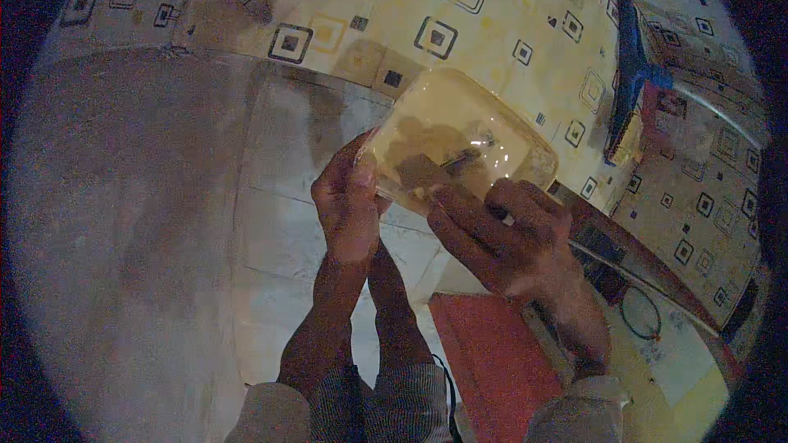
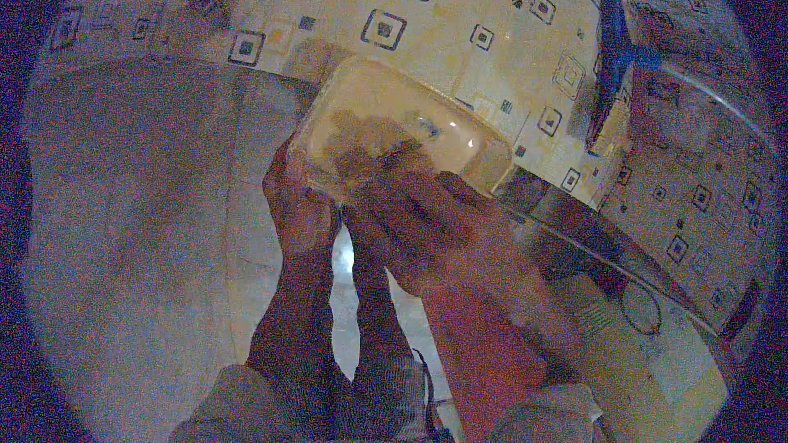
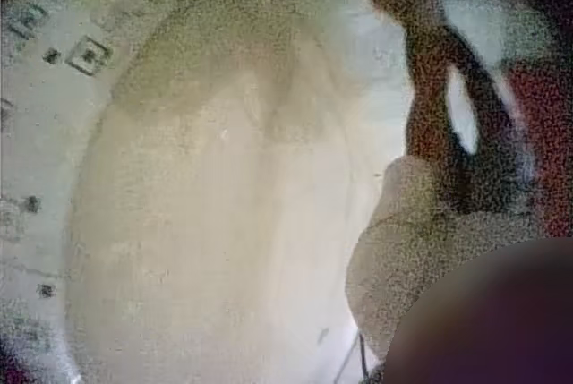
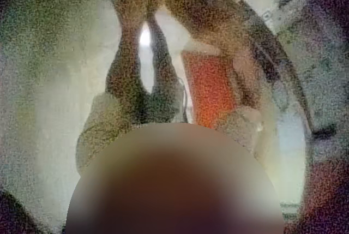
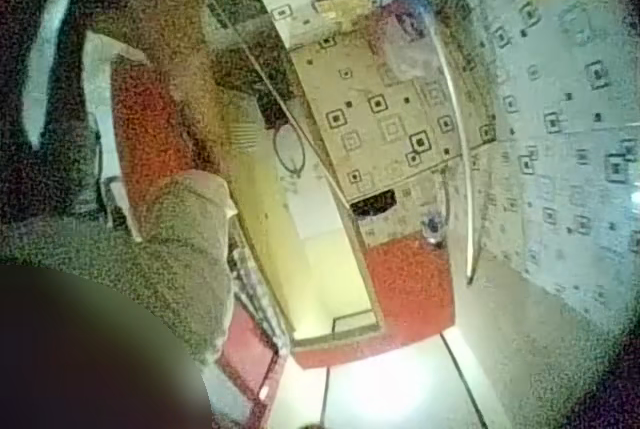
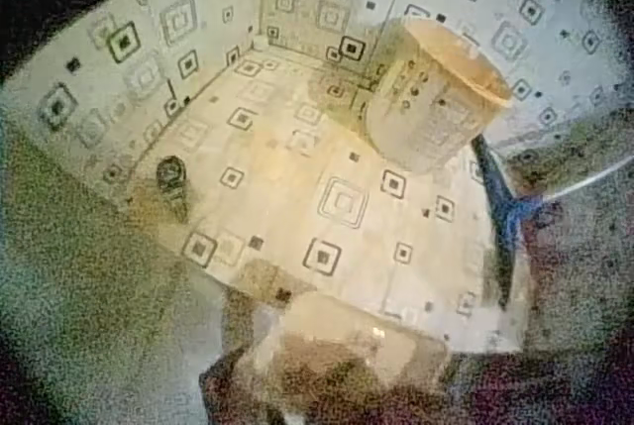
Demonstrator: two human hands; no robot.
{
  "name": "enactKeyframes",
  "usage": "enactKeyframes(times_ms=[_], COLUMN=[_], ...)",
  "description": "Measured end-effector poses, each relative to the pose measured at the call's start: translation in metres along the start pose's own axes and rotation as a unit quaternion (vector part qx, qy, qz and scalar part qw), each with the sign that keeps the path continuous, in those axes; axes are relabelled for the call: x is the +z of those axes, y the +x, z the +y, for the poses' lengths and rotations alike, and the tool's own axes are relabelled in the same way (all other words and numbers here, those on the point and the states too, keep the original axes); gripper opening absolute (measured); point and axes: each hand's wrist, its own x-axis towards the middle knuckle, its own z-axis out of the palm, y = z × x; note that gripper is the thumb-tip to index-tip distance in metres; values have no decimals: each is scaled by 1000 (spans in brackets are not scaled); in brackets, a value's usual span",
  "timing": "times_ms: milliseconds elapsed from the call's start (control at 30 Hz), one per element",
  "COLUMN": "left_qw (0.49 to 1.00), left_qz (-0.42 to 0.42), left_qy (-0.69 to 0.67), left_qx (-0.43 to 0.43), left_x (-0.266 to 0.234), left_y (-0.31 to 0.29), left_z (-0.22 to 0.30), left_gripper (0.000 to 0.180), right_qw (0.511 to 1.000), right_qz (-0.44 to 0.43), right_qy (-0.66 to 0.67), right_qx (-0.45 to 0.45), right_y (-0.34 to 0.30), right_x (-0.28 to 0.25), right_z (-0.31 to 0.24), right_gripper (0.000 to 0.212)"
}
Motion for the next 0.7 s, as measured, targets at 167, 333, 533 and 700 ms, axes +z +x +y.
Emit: enactKeyframes(times_ms=[167, 333, 533, 700], left_qw=[999, 993, 999, 999], left_qz=[19, -13, -15, -28], left_qy=[3, 109, -46, -18], left_qx=[-40, 45, 11, -8], left_x=[2, 2, -2, 0], left_y=[-2, 1, -1, -3], left_z=[8, 7, -1, -3], left_gripper=[45, 40, 45, 50], right_qw=[997, 990, 989, 987], right_qz=[-40, -45, -77, 26], right_qy=[-35, -133, -108, -153], right_qx=[-54, -14, 62, -28], right_y=[-26, -36, -31, -14], right_x=[-23, -49, -32, -13], right_z=[18, 4, 0, 16], right_gripper=[33, 35, 38, 39])
